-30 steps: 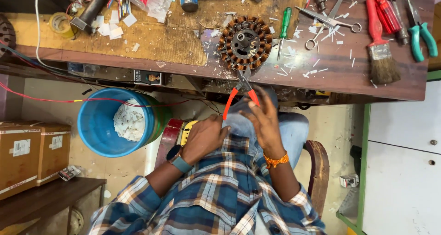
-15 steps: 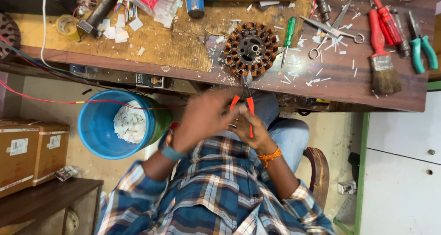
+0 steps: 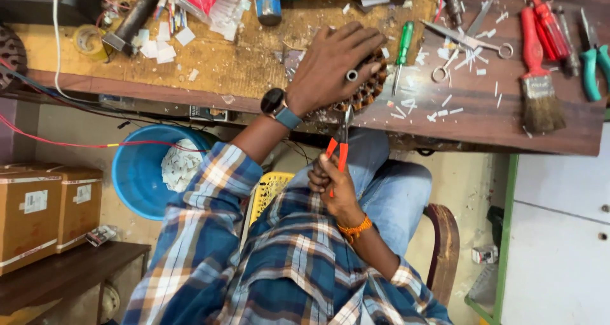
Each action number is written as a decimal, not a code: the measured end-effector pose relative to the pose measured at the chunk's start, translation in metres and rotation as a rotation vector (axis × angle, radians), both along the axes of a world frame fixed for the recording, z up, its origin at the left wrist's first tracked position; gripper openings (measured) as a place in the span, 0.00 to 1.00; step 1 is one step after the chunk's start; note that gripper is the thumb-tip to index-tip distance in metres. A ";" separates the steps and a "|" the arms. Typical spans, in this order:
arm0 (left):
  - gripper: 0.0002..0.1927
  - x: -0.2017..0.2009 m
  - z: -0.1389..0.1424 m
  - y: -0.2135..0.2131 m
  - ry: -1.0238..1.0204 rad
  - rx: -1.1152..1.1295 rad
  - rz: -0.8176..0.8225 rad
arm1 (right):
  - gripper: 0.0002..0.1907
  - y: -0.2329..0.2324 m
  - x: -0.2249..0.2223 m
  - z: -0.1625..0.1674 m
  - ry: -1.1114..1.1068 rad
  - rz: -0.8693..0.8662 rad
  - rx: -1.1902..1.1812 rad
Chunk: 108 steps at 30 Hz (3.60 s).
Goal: The person uses pliers to trim and adjust wires on a motor stator placed on a cluttered workbench. They repeatedly rotate the stator and cut protruding wire ends, occasionally switching between pliers and scissors.
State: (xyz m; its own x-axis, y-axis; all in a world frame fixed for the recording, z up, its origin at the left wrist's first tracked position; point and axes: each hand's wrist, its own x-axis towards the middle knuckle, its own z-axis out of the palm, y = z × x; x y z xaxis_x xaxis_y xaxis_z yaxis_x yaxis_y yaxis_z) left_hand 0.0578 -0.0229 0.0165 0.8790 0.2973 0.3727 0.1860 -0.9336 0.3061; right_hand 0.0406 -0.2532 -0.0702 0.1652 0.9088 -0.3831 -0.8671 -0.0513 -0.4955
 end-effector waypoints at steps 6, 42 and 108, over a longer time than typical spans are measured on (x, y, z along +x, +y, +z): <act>0.25 0.006 -0.006 0.004 -0.016 0.048 -0.023 | 0.14 -0.013 0.033 -0.013 -0.504 0.237 -0.295; 0.31 -0.001 0.012 -0.025 -0.160 0.091 0.067 | 0.16 -0.061 0.098 0.133 -2.125 -0.102 -0.401; 0.29 -0.012 0.018 -0.002 -0.036 0.029 -0.161 | 0.25 -0.048 0.034 0.052 -0.745 -0.186 -0.225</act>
